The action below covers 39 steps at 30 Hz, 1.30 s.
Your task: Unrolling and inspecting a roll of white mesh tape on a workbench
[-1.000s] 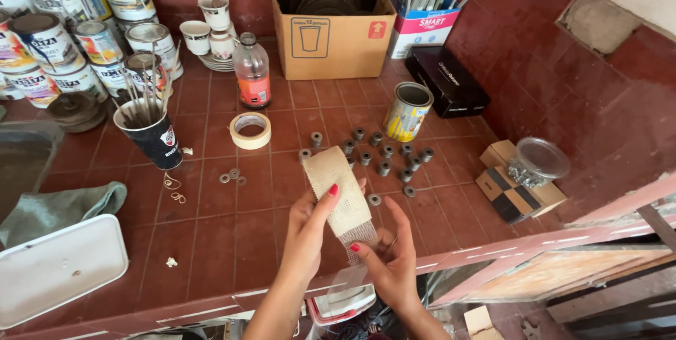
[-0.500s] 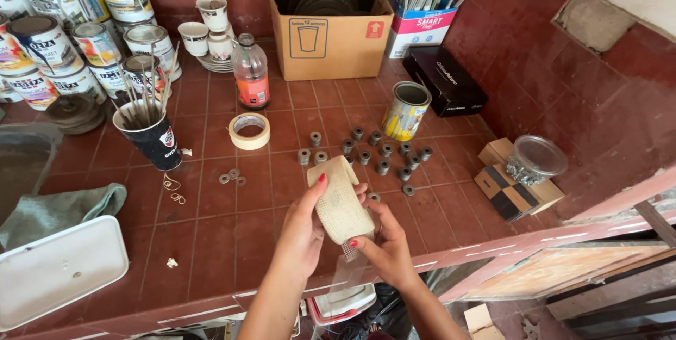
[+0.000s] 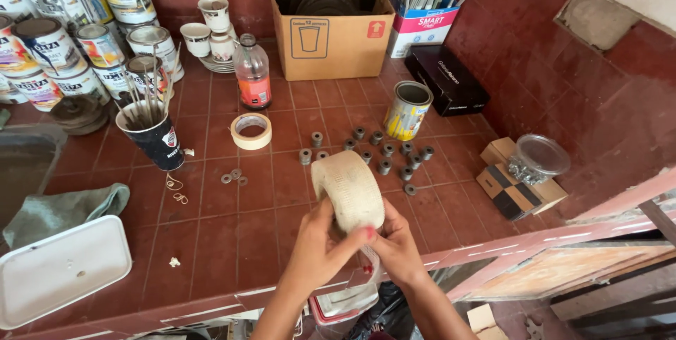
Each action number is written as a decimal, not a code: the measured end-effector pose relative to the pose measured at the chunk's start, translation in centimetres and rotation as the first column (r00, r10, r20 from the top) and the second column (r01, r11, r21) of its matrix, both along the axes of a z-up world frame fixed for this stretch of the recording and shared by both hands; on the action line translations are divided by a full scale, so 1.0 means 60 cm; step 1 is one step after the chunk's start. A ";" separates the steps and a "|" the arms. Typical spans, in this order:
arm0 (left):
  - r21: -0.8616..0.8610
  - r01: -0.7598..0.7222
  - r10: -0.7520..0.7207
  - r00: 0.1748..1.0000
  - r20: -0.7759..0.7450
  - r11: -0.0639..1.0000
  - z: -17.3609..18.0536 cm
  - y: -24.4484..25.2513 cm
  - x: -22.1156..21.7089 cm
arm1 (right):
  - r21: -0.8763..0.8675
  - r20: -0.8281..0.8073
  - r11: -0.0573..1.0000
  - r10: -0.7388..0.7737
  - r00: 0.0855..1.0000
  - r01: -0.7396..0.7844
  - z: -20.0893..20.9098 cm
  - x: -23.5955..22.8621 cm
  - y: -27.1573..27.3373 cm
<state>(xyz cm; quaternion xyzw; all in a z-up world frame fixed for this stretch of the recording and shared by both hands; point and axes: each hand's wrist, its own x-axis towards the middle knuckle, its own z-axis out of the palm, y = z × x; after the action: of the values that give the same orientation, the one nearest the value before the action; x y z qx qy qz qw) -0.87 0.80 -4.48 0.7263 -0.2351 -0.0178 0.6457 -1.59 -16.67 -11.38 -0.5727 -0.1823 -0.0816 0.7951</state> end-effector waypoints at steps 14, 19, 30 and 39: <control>-0.637 -0.056 -0.080 0.980 -0.184 0.769 0.021 -0.001 0.019 | -0.211 0.063 0.959 -0.180 0.982 0.189 0.024 -0.058 0.007; -0.631 -0.190 -0.058 0.935 -0.350 0.752 0.045 -0.013 0.012 | -0.275 0.026 0.869 -0.421 0.907 0.411 -0.031 -0.051 0.000; -0.611 -0.366 -0.201 0.721 -0.664 0.702 0.071 -0.004 0.006 | -0.419 0.224 0.730 -0.494 0.840 0.541 -0.016 -0.042 0.013; -0.563 -0.367 -0.265 0.611 -0.746 0.740 0.080 0.020 0.004 | -0.656 0.261 0.668 -0.237 0.936 0.352 -0.003 -0.035 0.000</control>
<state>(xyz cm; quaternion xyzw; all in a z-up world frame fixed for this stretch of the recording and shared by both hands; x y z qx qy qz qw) -0.62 1.98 0.31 0.3652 0.1068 -0.2297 0.8958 -3.70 -16.64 -11.54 -0.8417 -0.1652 -0.1788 0.4819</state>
